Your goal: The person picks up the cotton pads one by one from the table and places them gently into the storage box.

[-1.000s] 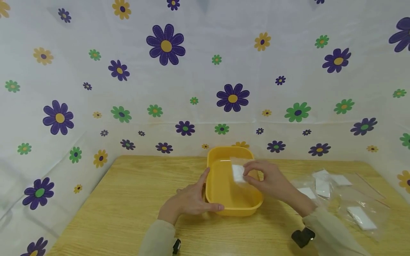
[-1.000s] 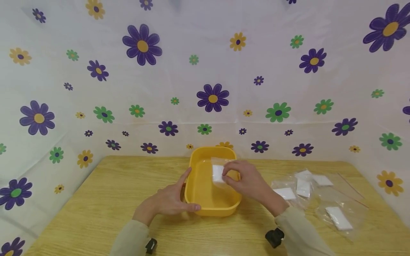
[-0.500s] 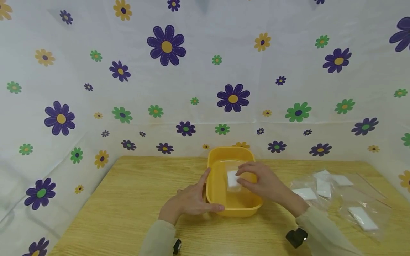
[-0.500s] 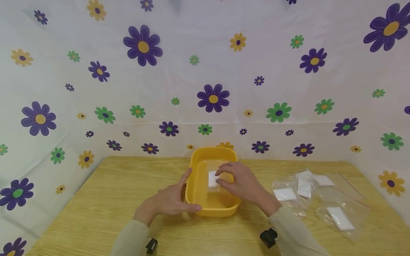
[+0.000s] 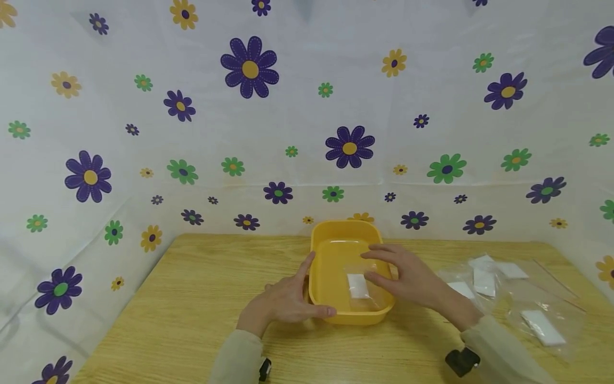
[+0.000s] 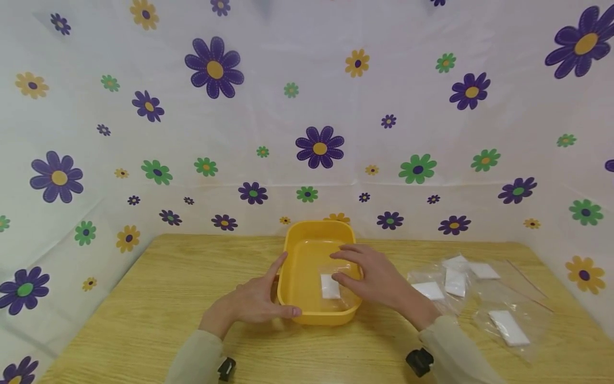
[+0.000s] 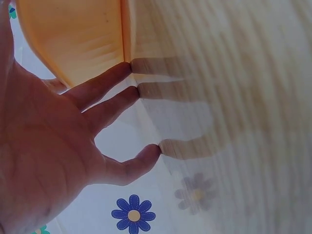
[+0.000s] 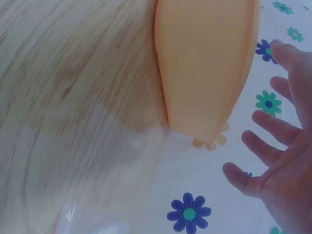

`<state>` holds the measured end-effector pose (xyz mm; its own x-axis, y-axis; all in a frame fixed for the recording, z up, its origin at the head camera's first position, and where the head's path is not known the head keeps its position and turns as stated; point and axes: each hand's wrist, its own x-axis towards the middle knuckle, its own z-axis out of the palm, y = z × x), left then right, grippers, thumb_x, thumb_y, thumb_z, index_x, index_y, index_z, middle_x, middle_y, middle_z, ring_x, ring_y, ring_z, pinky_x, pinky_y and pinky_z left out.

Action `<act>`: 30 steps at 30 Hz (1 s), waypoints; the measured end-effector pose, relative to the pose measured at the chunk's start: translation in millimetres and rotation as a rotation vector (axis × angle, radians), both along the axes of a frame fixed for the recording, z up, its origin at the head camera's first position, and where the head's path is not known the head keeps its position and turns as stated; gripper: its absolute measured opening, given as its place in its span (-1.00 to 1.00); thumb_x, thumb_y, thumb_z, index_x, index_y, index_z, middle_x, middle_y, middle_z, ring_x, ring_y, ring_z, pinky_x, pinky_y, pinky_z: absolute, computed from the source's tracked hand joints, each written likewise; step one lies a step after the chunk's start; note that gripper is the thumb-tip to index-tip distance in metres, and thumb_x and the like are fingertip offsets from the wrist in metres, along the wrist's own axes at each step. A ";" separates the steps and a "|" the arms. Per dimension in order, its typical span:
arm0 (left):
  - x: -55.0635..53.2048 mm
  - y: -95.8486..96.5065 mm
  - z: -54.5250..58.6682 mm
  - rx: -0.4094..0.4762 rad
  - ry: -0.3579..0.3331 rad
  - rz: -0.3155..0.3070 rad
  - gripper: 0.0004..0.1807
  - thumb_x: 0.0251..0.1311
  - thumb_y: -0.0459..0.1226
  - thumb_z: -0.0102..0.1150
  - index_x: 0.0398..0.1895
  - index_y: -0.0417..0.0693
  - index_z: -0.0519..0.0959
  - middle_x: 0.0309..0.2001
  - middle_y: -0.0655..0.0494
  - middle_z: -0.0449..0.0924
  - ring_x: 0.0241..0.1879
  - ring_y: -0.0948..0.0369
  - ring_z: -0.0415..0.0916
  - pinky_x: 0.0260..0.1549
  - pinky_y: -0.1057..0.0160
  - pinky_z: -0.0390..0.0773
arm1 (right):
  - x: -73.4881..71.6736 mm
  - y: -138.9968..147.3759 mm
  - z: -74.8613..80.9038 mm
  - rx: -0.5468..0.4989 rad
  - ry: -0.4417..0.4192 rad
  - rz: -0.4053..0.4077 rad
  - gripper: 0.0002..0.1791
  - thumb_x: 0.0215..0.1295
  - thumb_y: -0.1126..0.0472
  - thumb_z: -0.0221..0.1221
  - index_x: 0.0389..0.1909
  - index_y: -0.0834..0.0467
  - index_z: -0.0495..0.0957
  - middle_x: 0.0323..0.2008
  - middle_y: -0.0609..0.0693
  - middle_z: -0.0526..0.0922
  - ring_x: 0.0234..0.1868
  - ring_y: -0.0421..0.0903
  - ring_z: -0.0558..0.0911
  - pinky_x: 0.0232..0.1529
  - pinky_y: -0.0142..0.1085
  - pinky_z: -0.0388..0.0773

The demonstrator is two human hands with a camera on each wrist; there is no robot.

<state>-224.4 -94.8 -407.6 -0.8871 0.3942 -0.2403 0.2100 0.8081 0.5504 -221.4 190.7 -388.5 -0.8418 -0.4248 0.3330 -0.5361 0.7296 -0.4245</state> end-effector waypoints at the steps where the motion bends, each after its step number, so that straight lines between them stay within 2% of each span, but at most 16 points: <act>1: -0.3 -0.1 -0.1 0.002 0.000 -0.001 0.29 -0.27 0.51 0.14 0.43 0.57 -0.47 0.44 0.11 0.18 0.32 -0.02 0.29 0.21 -0.40 0.16 | 1.2 2.5 0.5 0.021 0.016 0.000 -0.51 0.24 -0.19 0.16 0.16 -0.12 0.51 0.25 0.06 0.46 0.25 0.12 0.44 0.17 0.15 0.43; 3: -1.1 -0.3 -0.6 0.009 -0.003 -0.003 0.30 -0.28 0.50 0.15 0.43 0.57 -0.47 0.44 0.10 0.18 0.32 0.00 0.30 0.22 -0.33 0.24 | 4.3 7.2 2.0 0.074 0.053 -0.012 -0.45 0.22 -0.22 0.16 0.21 -0.13 0.47 0.30 0.07 0.41 0.27 0.15 0.41 0.15 0.20 0.41; 12: -2.5 -0.6 -3.9 0.048 -0.018 -0.011 0.32 -0.29 0.49 0.19 0.44 0.55 -0.47 0.44 0.08 0.18 0.31 0.02 0.30 0.25 -0.24 0.27 | 16.5 32.3 4.8 0.271 0.169 -0.114 -0.23 0.14 -0.36 0.14 0.36 -0.20 0.25 0.45 0.08 0.16 0.41 0.22 0.18 0.17 0.35 0.22; 19: -2.4 -0.2 -2.9 0.065 -0.035 -0.011 0.32 -0.27 0.46 0.21 0.45 0.51 -0.45 0.44 0.07 0.18 0.32 0.02 0.29 0.25 -0.25 0.26 | 22.5 49.0 0.0 0.382 0.215 -0.221 -0.16 0.08 -0.47 0.07 0.35 -0.17 0.28 0.42 0.10 0.20 0.38 0.27 0.18 0.14 0.37 0.19; 24: -2.5 -0.1 -2.3 0.064 -0.034 -0.010 0.31 -0.26 0.45 0.21 0.45 0.52 -0.45 0.43 0.08 0.19 0.31 0.02 0.29 0.25 -0.27 0.25 | 26.1 60.3 -4.2 0.402 0.216 -0.261 -0.13 0.07 -0.49 0.05 0.37 -0.16 0.25 0.40 0.13 0.23 0.33 0.32 0.22 0.06 0.42 0.22; 30: -3.2 -1.0 -2.8 0.072 -0.030 -0.013 0.32 -0.27 0.46 0.21 0.45 0.53 -0.45 0.43 0.09 0.19 0.30 0.04 0.31 0.25 -0.24 0.27 | 31.3 74.0 -9.3 0.400 0.286 -0.278 -0.15 0.03 -0.45 0.14 0.32 -0.14 0.32 0.32 0.13 0.33 0.27 0.24 0.31 -0.07 0.40 0.32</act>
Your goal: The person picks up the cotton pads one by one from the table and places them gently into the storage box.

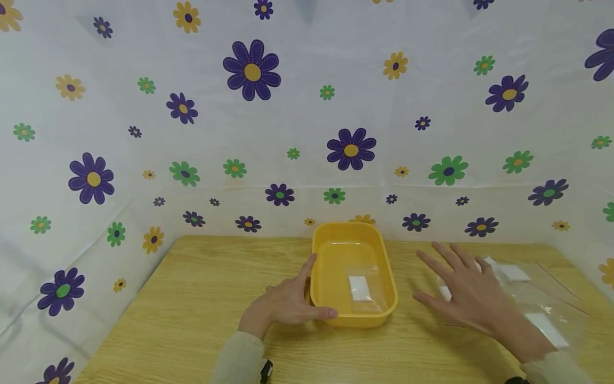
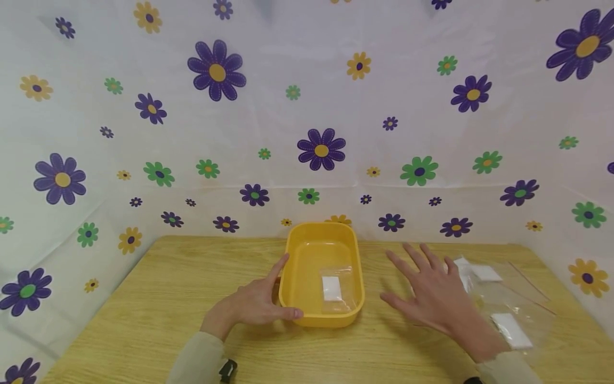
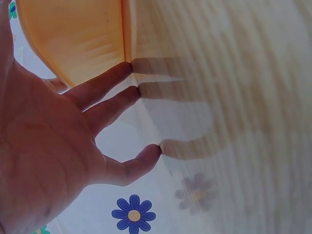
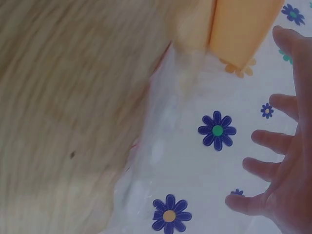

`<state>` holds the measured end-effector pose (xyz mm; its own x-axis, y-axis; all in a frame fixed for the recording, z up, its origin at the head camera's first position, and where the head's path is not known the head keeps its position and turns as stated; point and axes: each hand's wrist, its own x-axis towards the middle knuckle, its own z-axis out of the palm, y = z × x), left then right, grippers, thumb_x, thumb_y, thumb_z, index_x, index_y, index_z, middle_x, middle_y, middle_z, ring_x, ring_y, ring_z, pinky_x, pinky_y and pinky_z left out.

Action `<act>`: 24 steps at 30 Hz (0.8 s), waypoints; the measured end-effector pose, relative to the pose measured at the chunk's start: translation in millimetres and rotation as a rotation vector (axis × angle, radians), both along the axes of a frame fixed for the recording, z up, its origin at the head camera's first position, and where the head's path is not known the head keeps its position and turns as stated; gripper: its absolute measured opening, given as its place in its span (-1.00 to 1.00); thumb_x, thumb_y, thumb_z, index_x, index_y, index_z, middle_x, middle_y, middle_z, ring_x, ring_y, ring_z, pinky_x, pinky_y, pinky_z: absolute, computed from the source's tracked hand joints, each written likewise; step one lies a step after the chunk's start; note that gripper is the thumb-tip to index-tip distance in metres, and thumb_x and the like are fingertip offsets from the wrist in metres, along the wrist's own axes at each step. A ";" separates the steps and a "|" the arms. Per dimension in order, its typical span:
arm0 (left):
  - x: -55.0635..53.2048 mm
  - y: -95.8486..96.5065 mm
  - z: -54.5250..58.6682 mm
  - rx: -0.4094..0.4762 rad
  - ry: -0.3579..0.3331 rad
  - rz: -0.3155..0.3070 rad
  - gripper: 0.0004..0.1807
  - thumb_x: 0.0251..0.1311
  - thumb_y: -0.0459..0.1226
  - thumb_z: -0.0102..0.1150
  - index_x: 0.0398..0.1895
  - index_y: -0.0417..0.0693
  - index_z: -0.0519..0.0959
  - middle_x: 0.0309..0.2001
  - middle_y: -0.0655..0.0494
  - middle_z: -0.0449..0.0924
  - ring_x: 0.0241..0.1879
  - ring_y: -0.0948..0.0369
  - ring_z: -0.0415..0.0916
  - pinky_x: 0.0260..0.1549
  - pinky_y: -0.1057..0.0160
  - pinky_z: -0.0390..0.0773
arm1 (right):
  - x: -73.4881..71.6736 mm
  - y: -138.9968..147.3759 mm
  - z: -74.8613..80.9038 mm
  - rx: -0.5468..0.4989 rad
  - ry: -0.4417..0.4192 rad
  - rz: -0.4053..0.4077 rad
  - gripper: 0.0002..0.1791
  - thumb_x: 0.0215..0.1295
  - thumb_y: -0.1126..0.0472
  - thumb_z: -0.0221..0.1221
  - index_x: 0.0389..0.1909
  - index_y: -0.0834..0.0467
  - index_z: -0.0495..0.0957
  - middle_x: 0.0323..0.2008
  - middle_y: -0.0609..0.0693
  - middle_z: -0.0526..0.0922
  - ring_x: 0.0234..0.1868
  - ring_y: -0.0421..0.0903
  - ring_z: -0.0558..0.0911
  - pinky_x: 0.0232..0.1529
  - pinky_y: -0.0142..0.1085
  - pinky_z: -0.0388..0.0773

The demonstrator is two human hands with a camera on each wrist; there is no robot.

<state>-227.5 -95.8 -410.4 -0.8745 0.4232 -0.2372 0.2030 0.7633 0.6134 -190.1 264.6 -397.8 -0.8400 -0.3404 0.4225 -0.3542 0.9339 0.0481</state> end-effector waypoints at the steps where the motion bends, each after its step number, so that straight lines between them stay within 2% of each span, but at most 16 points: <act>1: -0.1 0.0 -0.2 -0.003 0.000 0.002 0.31 -0.27 0.46 0.21 0.45 0.54 -0.45 0.43 0.09 0.19 0.30 0.03 0.30 0.25 -0.26 0.26 | 0.6 2.4 -0.8 0.000 0.007 0.002 -0.15 0.02 -0.44 0.15 0.31 -0.13 0.33 0.32 0.13 0.34 0.27 0.22 0.31 -0.07 0.39 0.33; 4: -0.3 0.2 -0.2 -0.011 -0.001 0.006 0.31 -0.27 0.47 0.20 0.44 0.55 -0.45 0.43 0.10 0.19 0.31 0.02 0.30 0.25 -0.30 0.23 | 2.2 10.2 -3.6 -0.003 0.010 0.004 -0.15 -0.01 -0.44 0.18 0.29 -0.13 0.35 0.30 0.13 0.36 0.26 0.19 0.32 -0.05 0.38 0.32; 11: 0.5 -0.1 -0.2 -0.013 0.001 0.007 0.30 -0.25 0.47 0.18 0.44 0.54 -0.46 0.43 0.10 0.19 0.29 0.04 0.32 0.23 -0.21 0.31 | 4.1 28.2 -12.3 -0.020 0.008 0.029 -0.17 -0.04 -0.39 0.25 0.27 -0.12 0.38 0.25 0.15 0.42 0.23 0.15 0.38 -0.05 0.33 0.37; 14: 1.2 0.6 0.0 -0.012 -0.003 0.018 0.29 -0.25 0.49 0.15 0.43 0.57 -0.48 0.43 0.11 0.19 0.28 0.04 0.33 0.22 -0.20 0.34 | 5.0 35.2 -14.4 -0.062 -0.057 0.031 -0.18 0.00 -0.36 0.25 0.29 -0.12 0.36 0.26 0.14 0.42 0.21 0.16 0.40 -0.04 0.32 0.36; 20: 0.4 2.0 0.5 -0.010 -0.009 0.019 0.33 -0.28 0.50 0.16 0.43 0.53 -0.51 0.44 0.10 0.16 0.27 0.03 0.34 0.20 -0.19 0.36 | 8.4 46.4 -16.5 -0.233 -0.283 0.026 -0.25 0.14 -0.28 0.20 0.34 -0.10 0.30 0.30 0.15 0.38 0.21 0.25 0.40 0.00 0.33 0.36; 24: 0.0 2.3 1.7 -0.043 -0.016 0.029 0.32 -0.29 0.51 0.14 0.42 0.57 -0.51 0.45 0.12 0.16 0.28 0.02 0.34 0.19 -0.21 0.36 | 8.9 52.4 -19.8 -0.305 -0.342 0.039 -0.29 0.14 -0.23 0.22 0.30 -0.07 0.34 0.27 0.15 0.42 0.22 0.28 0.39 -0.01 0.33 0.38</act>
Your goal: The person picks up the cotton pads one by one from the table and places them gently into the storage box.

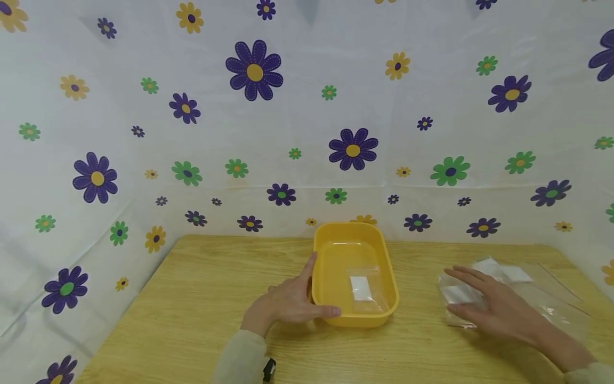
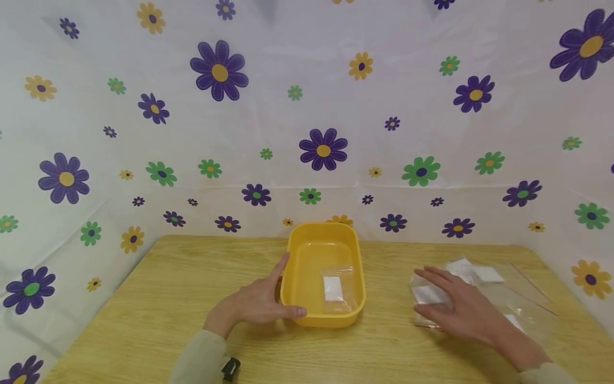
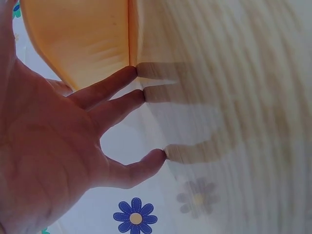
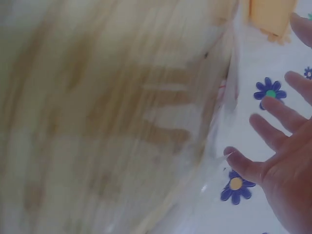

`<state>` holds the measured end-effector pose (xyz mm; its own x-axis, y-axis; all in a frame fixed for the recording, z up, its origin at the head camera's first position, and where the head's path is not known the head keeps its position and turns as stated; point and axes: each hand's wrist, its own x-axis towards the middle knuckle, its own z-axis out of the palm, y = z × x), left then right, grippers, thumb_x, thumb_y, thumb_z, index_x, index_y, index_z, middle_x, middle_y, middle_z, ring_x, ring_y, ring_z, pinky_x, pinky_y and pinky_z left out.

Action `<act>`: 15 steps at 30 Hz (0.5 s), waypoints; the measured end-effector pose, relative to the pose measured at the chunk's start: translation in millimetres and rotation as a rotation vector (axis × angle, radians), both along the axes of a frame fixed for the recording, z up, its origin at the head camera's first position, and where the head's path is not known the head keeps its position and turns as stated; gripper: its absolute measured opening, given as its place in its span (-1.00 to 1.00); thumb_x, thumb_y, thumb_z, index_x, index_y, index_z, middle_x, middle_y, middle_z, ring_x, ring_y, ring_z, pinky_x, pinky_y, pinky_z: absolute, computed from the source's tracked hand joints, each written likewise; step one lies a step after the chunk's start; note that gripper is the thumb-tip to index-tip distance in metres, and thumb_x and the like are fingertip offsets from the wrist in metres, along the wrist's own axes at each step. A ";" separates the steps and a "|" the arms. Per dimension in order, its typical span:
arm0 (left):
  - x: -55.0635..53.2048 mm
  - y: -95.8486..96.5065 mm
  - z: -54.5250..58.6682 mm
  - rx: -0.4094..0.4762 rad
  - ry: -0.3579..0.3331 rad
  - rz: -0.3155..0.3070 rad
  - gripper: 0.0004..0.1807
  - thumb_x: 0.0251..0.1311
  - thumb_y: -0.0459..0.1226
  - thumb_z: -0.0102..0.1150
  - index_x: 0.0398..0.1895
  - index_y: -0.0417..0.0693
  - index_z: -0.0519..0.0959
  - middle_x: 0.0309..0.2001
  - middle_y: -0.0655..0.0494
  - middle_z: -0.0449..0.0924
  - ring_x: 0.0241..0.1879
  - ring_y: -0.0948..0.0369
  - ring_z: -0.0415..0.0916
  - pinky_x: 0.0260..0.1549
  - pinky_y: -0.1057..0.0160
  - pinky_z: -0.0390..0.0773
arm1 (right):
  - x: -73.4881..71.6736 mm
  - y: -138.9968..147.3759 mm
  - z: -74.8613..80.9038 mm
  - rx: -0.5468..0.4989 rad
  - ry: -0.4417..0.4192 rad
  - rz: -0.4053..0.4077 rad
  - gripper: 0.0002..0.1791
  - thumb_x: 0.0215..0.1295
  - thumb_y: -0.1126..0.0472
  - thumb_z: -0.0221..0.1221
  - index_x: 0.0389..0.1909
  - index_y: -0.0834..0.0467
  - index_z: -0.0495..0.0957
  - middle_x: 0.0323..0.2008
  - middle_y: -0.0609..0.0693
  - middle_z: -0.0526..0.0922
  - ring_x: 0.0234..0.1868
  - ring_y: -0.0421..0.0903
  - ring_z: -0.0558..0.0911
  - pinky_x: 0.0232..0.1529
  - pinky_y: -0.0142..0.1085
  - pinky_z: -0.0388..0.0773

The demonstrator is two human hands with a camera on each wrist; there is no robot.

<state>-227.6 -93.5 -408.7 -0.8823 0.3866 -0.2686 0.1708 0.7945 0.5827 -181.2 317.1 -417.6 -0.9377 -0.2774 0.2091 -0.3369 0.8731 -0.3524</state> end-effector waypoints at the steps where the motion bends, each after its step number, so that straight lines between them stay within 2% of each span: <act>1: -0.1 0.3 0.2 -0.005 -0.003 0.003 0.32 -0.30 0.52 0.15 0.41 0.59 -0.51 0.45 0.13 0.16 0.28 0.03 0.34 0.19 -0.22 0.36 | -0.1 1.7 -1.2 -0.017 0.005 0.004 -0.29 0.13 -0.21 0.25 0.29 -0.06 0.36 0.25 0.14 0.45 0.22 0.28 0.39 -0.02 0.31 0.38; 5: -1.5 0.6 -0.1 -0.003 -0.004 0.005 0.34 -0.32 0.52 0.16 0.42 0.59 -0.51 0.44 0.12 0.16 0.27 0.03 0.35 0.19 -0.21 0.36 | -1.6 8.8 -5.2 -0.067 0.028 0.007 -0.32 0.06 -0.14 0.33 0.23 -0.09 0.42 0.20 0.13 0.51 0.19 0.29 0.42 -0.02 0.28 0.39; 11: -2.0 -0.9 -1.2 0.009 0.016 -0.015 0.34 -0.32 0.53 0.14 0.42 0.55 -0.52 0.44 0.10 0.17 0.26 0.04 0.36 0.19 -0.19 0.37 | -4.9 17.5 -7.6 -0.096 -0.038 -0.014 -0.35 0.09 -0.16 0.30 0.22 -0.08 0.44 0.20 0.18 0.51 0.16 0.34 0.43 -0.03 0.35 0.40; 15: -2.0 -1.4 -2.3 0.013 0.024 -0.018 0.35 -0.33 0.53 0.14 0.43 0.55 -0.51 0.43 0.10 0.19 0.26 0.06 0.36 0.20 -0.17 0.37 | -5.4 21.2 -8.6 -0.107 -0.049 -0.010 -0.38 0.07 -0.12 0.33 0.18 -0.05 0.48 0.17 0.22 0.52 0.16 0.38 0.43 -0.03 0.36 0.38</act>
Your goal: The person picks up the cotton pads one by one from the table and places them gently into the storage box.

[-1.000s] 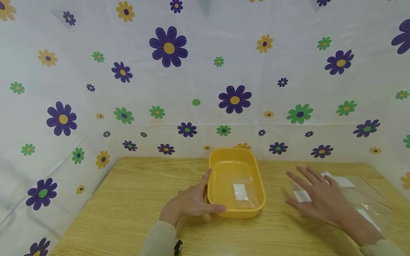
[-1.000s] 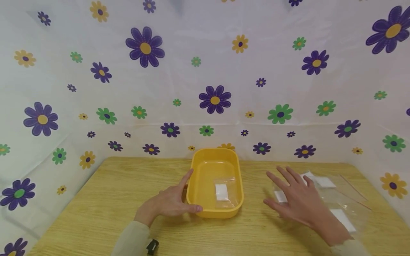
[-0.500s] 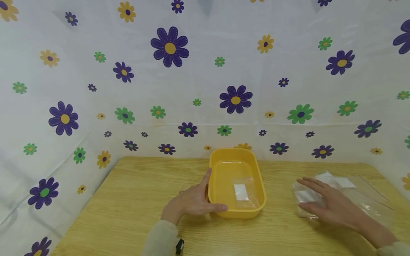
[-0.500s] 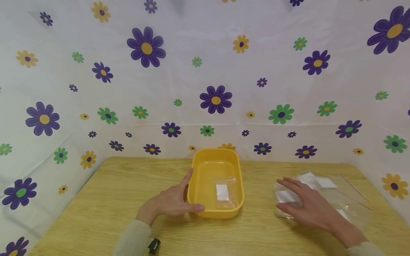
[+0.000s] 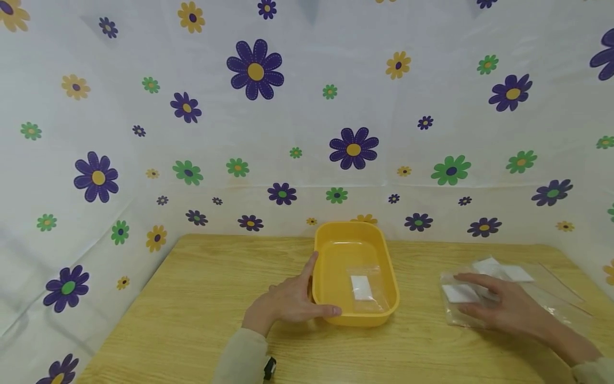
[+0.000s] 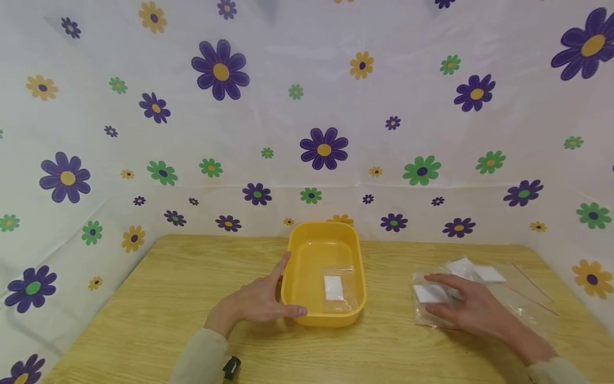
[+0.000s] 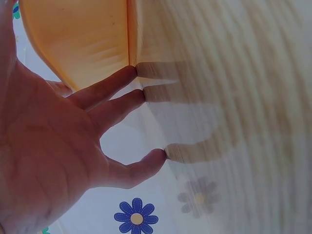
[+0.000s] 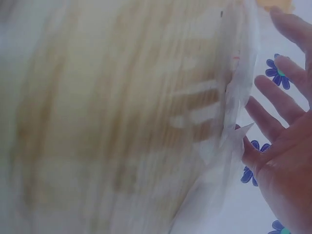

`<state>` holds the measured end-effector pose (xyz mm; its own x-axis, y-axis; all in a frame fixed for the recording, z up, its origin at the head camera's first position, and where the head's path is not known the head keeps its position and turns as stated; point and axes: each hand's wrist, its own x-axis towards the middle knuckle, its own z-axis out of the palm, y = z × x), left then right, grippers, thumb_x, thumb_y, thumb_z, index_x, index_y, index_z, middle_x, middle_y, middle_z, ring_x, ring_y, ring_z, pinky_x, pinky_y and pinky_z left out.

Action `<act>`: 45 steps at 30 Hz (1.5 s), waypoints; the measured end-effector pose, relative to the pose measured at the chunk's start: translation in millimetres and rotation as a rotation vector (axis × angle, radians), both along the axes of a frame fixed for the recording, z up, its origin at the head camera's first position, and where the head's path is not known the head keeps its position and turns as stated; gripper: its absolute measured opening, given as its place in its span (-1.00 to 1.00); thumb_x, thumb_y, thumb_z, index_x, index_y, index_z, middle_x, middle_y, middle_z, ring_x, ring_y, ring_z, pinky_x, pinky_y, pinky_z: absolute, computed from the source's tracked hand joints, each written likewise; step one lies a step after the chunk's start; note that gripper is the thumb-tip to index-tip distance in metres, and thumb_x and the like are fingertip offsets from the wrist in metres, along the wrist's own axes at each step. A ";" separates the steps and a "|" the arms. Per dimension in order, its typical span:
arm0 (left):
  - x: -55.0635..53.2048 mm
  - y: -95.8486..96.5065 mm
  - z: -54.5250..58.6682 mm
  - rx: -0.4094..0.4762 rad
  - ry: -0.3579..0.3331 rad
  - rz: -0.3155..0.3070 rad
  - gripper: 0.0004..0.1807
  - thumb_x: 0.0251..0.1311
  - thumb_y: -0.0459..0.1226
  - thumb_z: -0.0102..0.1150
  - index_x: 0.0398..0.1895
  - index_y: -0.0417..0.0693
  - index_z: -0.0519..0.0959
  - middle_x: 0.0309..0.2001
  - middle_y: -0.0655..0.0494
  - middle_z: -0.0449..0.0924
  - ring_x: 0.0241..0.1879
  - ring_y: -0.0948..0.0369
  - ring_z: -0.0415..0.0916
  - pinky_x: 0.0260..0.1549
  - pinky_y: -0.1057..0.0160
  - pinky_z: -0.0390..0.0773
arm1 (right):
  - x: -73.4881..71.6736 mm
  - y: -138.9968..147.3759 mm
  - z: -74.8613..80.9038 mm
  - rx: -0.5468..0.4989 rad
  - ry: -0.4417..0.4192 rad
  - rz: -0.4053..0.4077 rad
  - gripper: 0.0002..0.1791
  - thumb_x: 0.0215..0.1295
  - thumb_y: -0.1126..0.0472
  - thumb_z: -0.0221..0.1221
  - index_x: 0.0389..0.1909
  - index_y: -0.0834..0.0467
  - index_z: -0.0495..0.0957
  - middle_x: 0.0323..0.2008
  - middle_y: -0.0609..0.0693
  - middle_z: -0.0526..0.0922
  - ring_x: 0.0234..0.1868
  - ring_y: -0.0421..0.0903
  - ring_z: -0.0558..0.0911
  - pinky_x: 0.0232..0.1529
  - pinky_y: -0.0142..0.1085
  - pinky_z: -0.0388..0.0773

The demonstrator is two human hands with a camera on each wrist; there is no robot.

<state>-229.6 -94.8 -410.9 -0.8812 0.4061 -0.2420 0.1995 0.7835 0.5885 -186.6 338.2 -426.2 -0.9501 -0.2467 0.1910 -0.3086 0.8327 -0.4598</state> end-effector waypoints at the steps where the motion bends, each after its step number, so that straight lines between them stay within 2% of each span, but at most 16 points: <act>1: 0.0 0.2 0.0 -0.001 0.000 0.002 0.35 -0.34 0.54 0.14 0.43 0.56 -0.51 0.43 0.10 0.19 0.25 0.06 0.36 0.20 -0.17 0.37 | 0.2 0.4 0.0 -0.001 -0.001 0.002 -0.39 0.06 -0.11 0.34 0.17 -0.05 0.48 0.16 0.24 0.53 0.15 0.39 0.43 -0.04 0.37 0.38; 9: -0.3 -0.3 0.1 -0.008 0.006 -0.003 0.34 -0.32 0.54 0.12 0.42 0.55 -0.52 0.43 0.11 0.19 0.25 0.06 0.37 0.19 -0.18 0.37 | -2.1 2.7 -3.2 0.026 0.045 0.024 -0.42 0.00 -0.08 0.39 0.10 -0.07 0.53 0.08 0.20 0.60 0.11 0.38 0.47 -0.06 0.31 0.39; 14: 0.0 -0.2 0.7 -0.007 0.003 0.000 0.33 -0.31 0.53 0.13 0.43 0.55 -0.52 0.43 0.10 0.18 0.26 0.06 0.36 0.20 -0.19 0.36 | -5.2 3.2 -4.5 0.023 0.023 0.038 -0.45 -0.02 -0.10 0.39 0.05 -0.10 0.56 0.08 0.13 0.61 0.14 0.34 0.46 -0.01 0.28 0.36; 19: -0.1 -0.2 0.5 -0.014 0.001 0.009 0.32 -0.31 0.53 0.13 0.42 0.58 -0.52 0.44 0.10 0.18 0.27 0.04 0.35 0.19 -0.23 0.34 | -7.5 2.0 -5.9 0.045 0.023 0.049 -0.55 -0.02 -0.12 0.38 -0.07 -0.09 0.64 0.06 0.04 0.62 0.14 0.27 0.45 0.03 0.23 0.35; 26: 0.1 -1.0 1.4 -0.001 -0.003 0.002 0.32 -0.30 0.52 0.13 0.42 0.56 -0.51 0.43 0.10 0.18 0.26 0.06 0.35 0.21 -0.18 0.36 | -11.5 1.6 -8.3 0.087 0.047 0.036 -0.69 0.00 -0.13 0.37 -0.19 -0.21 0.66 0.03 -0.04 0.64 0.11 0.19 0.49 0.03 0.13 0.40; 33: 0.4 -0.9 1.9 -0.003 0.003 0.003 0.33 -0.31 0.53 0.13 0.43 0.55 -0.51 0.42 0.09 0.20 0.24 0.07 0.37 0.21 -0.17 0.36 | -14.1 2.1 -7.7 0.055 -0.004 0.012 -0.84 0.03 -0.10 0.36 -0.32 -0.31 0.65 0.01 -0.06 0.65 0.12 0.23 0.48 0.02 0.13 0.43; 35: 0.7 -0.8 1.9 -0.003 0.008 0.003 0.33 -0.31 0.53 0.13 0.43 0.54 -0.50 0.42 0.09 0.21 0.22 0.07 0.38 0.20 -0.17 0.37 | -14.5 2.6 -8.3 0.056 0.011 0.019 -0.87 0.04 -0.08 0.35 -0.36 -0.33 0.64 0.00 -0.07 0.66 0.10 0.21 0.50 0.01 0.13 0.45; 36: 0.8 -0.8 1.9 -0.002 0.007 0.002 0.33 -0.31 0.53 0.13 0.43 0.54 -0.50 0.42 0.09 0.22 0.22 0.08 0.38 0.20 -0.17 0.37 | -14.5 2.8 -8.5 0.053 0.025 0.023 -0.88 0.04 -0.07 0.36 -0.38 -0.33 0.64 -0.01 -0.07 0.66 0.09 0.18 0.51 0.01 0.09 0.47; 39: 0.8 -0.8 1.6 0.001 0.005 -0.001 0.33 -0.30 0.52 0.14 0.43 0.54 -0.50 0.42 0.10 0.22 0.23 0.07 0.38 0.20 -0.17 0.37 | -14.9 4.4 -9.9 0.056 0.080 0.043 -0.86 0.03 -0.02 0.38 -0.43 -0.35 0.62 -0.05 -0.10 0.68 0.04 0.03 0.57 0.01 -0.26 0.51; 42: 0.9 -0.8 1.5 0.002 -0.001 0.000 0.33 -0.30 0.52 0.14 0.43 0.55 -0.51 0.42 0.11 0.21 0.25 0.06 0.36 0.21 -0.17 0.36 | -15.1 5.6 -10.3 0.070 0.116 0.050 -0.83 0.03 0.00 0.38 -0.46 -0.38 0.61 -0.08 -0.15 0.68 0.00 -0.18 0.57 -0.11 -0.57 0.40; 45: 1.2 -1.0 2.0 0.004 -0.003 0.000 0.33 -0.30 0.52 0.14 0.43 0.54 -0.50 0.43 0.11 0.20 0.27 0.05 0.35 0.22 -0.17 0.36 | -14.7 5.4 -9.9 0.075 0.111 0.046 -0.83 0.04 0.00 0.38 -0.47 -0.39 0.60 -0.08 -0.16 0.68 0.00 -0.22 0.56 -0.11 -0.59 0.39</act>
